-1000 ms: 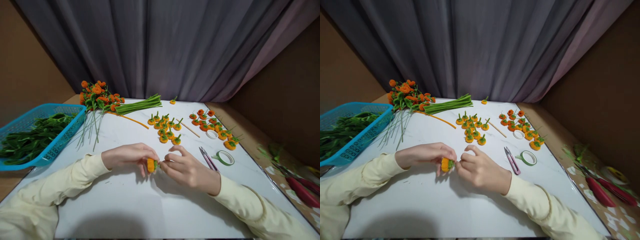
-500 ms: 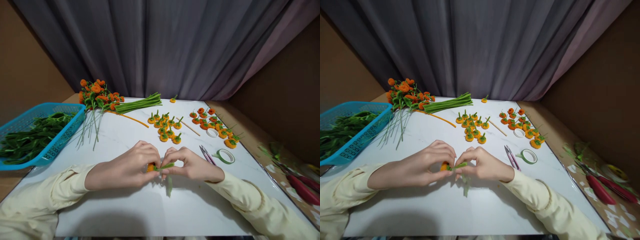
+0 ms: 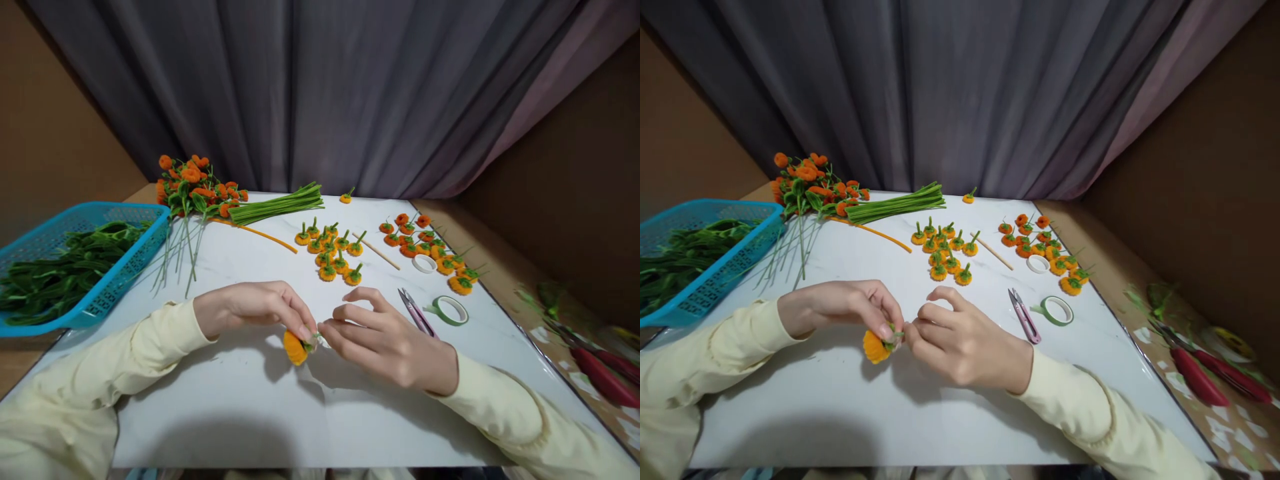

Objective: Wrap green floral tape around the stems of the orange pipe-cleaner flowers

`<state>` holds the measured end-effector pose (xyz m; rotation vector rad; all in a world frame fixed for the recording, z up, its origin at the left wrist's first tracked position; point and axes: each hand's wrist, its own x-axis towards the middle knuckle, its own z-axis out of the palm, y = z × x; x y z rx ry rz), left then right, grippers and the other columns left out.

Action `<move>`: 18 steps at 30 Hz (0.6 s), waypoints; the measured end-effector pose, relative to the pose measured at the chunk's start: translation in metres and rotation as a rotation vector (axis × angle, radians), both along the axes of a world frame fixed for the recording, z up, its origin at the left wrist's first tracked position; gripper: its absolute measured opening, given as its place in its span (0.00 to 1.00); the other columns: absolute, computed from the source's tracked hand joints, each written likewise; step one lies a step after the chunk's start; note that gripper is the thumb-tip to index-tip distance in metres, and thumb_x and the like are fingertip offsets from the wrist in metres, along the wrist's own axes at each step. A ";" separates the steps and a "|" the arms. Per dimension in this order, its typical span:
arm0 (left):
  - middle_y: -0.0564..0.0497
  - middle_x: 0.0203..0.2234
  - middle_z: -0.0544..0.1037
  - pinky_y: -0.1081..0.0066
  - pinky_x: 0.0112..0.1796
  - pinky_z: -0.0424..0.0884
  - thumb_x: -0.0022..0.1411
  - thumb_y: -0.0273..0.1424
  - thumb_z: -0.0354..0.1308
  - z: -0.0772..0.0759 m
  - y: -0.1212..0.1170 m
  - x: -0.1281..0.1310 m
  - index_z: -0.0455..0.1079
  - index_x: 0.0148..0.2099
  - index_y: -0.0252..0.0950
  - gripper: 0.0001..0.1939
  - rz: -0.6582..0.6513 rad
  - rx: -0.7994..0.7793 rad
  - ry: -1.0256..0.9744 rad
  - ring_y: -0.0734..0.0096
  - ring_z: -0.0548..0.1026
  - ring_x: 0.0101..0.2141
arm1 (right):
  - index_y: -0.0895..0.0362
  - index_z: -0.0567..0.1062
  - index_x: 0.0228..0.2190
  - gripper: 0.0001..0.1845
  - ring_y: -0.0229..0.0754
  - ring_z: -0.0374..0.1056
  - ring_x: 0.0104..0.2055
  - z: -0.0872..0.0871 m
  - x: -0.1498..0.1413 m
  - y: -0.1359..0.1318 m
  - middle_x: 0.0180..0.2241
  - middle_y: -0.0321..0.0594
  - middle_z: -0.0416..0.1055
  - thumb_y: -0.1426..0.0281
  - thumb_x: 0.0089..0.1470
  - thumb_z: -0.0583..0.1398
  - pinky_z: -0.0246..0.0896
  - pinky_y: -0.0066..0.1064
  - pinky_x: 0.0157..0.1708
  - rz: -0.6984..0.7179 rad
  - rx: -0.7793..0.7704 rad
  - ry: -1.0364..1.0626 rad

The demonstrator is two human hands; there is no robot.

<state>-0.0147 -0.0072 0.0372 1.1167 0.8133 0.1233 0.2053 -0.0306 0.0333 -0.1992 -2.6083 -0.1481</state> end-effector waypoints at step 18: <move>0.49 0.35 0.77 0.72 0.41 0.66 0.57 0.31 0.55 0.012 -0.026 0.007 0.74 0.36 0.35 0.08 -0.099 0.833 0.189 0.68 0.72 0.38 | 0.58 0.80 0.28 0.10 0.36 0.69 0.28 0.007 -0.004 0.006 0.26 0.37 0.77 0.64 0.53 0.62 0.64 0.26 0.33 -0.219 -1.365 0.034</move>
